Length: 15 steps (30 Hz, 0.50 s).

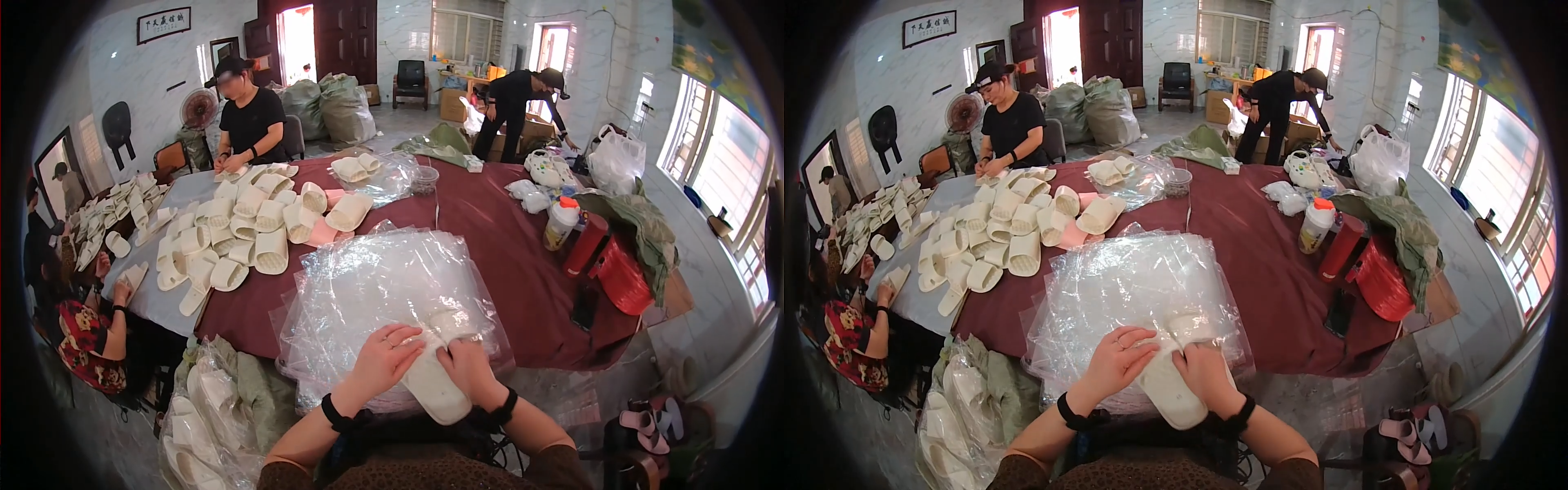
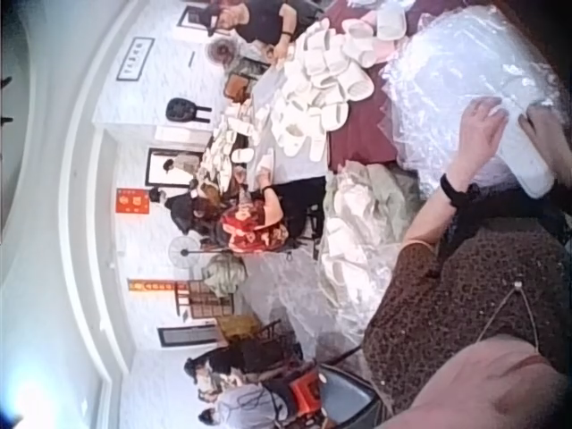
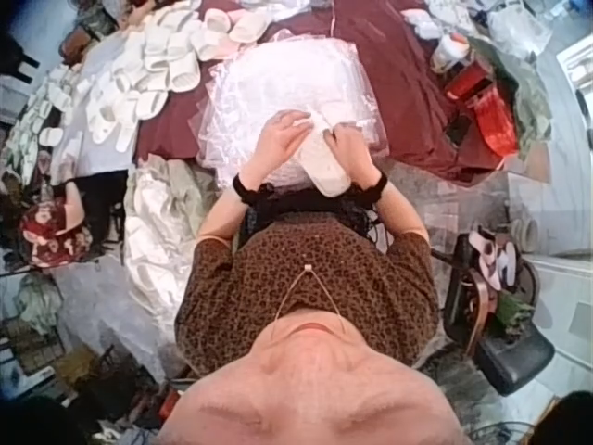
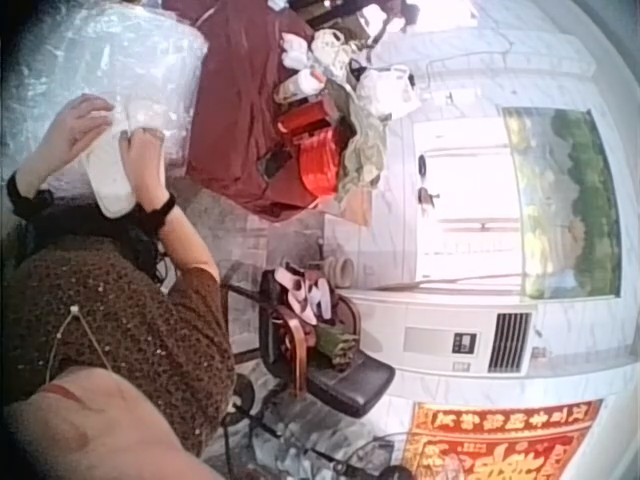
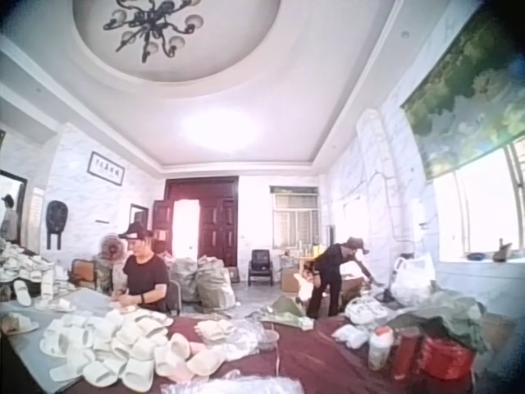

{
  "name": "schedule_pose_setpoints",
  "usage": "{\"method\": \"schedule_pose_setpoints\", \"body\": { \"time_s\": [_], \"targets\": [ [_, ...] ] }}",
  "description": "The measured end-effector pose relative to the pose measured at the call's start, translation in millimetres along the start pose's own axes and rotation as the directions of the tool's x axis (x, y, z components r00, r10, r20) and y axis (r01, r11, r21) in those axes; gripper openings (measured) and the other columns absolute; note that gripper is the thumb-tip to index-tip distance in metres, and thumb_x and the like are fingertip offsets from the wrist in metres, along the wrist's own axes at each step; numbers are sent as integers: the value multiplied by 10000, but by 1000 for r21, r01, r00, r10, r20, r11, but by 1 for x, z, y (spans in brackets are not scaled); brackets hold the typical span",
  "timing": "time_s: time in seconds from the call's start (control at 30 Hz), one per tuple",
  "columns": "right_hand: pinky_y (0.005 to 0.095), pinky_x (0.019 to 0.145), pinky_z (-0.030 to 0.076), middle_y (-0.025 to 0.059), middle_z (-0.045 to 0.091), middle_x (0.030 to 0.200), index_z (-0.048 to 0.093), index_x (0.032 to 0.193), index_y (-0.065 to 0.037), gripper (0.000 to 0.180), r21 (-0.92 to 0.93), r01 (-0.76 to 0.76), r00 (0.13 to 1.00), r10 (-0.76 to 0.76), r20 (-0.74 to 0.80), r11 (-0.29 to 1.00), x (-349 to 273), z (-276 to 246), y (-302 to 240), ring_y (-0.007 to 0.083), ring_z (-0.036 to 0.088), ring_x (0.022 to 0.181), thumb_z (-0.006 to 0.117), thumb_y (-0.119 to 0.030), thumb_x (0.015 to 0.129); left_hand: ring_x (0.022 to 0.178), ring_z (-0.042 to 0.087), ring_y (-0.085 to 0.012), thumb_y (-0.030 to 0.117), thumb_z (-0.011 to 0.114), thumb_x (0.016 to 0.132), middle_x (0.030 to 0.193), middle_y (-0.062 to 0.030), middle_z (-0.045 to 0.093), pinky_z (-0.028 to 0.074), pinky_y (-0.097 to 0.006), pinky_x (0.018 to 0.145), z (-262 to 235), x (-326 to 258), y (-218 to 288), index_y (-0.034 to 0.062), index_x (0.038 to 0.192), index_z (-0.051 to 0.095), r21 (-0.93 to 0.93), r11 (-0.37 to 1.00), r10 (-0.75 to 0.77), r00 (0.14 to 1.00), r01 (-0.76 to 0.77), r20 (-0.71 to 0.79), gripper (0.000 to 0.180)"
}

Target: Packing finished shoe components into plastic bags and organizing them into large sacks.

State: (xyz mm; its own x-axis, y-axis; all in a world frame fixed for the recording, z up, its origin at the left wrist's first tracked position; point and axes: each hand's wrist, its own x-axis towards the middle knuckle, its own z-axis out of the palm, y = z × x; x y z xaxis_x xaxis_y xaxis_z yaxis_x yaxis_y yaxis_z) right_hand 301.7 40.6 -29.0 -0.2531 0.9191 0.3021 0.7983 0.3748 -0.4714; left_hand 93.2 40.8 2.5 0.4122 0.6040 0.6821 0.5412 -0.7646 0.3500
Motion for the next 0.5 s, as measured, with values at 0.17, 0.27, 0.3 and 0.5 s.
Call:
{"method": "schedule_pose_setpoints", "body": {
  "time_s": [0.17,0.27,0.3,0.5],
  "targets": [
    [489,681,467,241,626,821,619,838,1,247,-189,175,960,-211,-187,966,52,50,27,404,613,772,566,-235,888,1001,610,-278,73,682,798,1080,-65,662,499,-379,856,3,6,7,75,966,700,-102,994,30,999,-32,-15,169],
    [472,718,474,233,632,850,619,857,-1,221,-226,80,969,-129,-209,971,95,54,0,393,621,797,573,-216,881,982,615,-281,81,685,802,1070,-61,665,498,-382,852,-7,2,7,74,967,698,-103,995,-20,999,17,-33,166],
    [474,770,471,209,643,907,634,909,-8,250,-96,-66,988,51,-146,993,110,61,2,387,616,848,569,-248,890,982,615,-281,81,685,802,1070,-61,665,498,-382,852,-9,2,6,74,967,698,-97,995,-19,999,16,-32,166],
    [473,932,415,259,607,1051,619,1053,3,363,203,-223,972,232,-23,953,139,82,-22,395,541,1075,577,-324,901,1058,566,-298,105,690,806,1110,-73,635,469,-396,905,-24,-17,-20,85,1006,684,54,995,-88,996,88,3,201]
  ]
}}
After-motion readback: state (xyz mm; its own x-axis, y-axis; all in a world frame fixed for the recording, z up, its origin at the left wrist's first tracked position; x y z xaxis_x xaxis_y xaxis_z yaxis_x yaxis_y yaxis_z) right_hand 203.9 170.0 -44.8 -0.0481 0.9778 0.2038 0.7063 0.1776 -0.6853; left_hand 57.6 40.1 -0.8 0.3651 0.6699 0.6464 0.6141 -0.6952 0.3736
